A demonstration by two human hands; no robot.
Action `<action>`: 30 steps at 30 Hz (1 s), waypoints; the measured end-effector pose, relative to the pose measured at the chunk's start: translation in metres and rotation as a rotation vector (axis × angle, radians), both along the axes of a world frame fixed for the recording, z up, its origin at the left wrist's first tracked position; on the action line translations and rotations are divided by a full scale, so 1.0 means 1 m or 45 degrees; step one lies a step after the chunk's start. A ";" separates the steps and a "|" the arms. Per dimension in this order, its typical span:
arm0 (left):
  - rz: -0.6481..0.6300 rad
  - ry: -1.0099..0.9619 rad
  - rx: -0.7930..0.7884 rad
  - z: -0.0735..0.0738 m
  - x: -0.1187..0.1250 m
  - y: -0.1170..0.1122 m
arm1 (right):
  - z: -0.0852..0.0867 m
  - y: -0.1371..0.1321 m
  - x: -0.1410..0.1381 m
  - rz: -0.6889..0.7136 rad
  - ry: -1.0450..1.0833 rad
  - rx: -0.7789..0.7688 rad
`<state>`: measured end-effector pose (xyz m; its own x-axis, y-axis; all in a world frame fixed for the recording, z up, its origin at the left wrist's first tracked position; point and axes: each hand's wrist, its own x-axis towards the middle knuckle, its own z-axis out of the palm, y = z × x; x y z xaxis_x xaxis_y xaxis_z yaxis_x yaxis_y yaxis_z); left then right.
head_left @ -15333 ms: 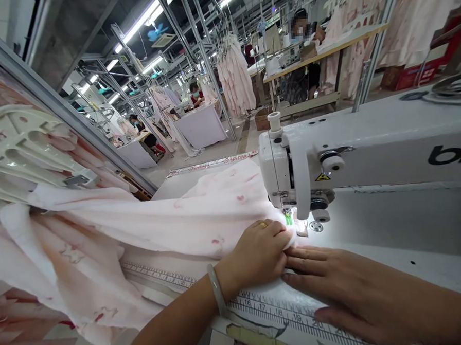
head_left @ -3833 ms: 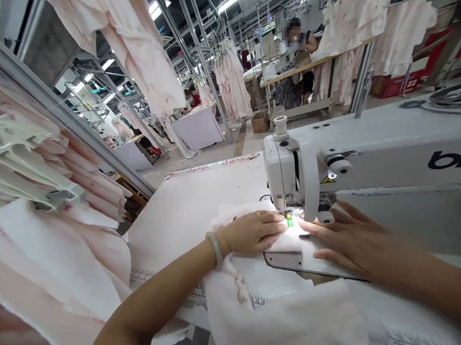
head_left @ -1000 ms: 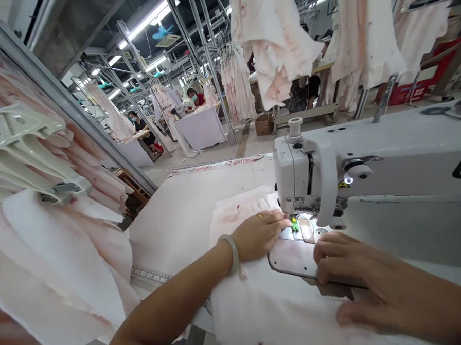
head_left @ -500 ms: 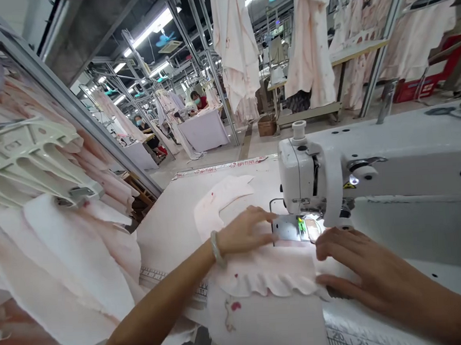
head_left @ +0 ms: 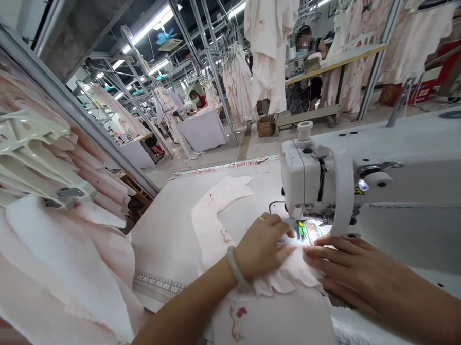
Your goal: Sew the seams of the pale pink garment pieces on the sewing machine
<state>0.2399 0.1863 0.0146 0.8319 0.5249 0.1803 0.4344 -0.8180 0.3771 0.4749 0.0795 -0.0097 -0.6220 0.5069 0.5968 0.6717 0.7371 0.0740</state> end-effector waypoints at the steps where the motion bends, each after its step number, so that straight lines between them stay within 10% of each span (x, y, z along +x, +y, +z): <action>1: -0.118 0.012 0.064 0.001 -0.004 -0.002 | -0.001 -0.001 0.001 -0.001 -0.006 -0.020; 6: -0.539 0.191 0.243 0.000 -0.015 -0.012 | -0.002 -0.003 0.002 -0.018 -0.025 -0.035; 30: -0.526 0.214 0.228 -0.035 -0.004 0.027 | -0.011 0.003 0.014 -0.061 0.006 -0.034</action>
<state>0.2358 0.2131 -0.0200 0.9896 0.1172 0.0831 0.1021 -0.9807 0.1668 0.4888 0.0825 -0.0209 -0.5937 0.5519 0.5857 0.7066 0.7057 0.0513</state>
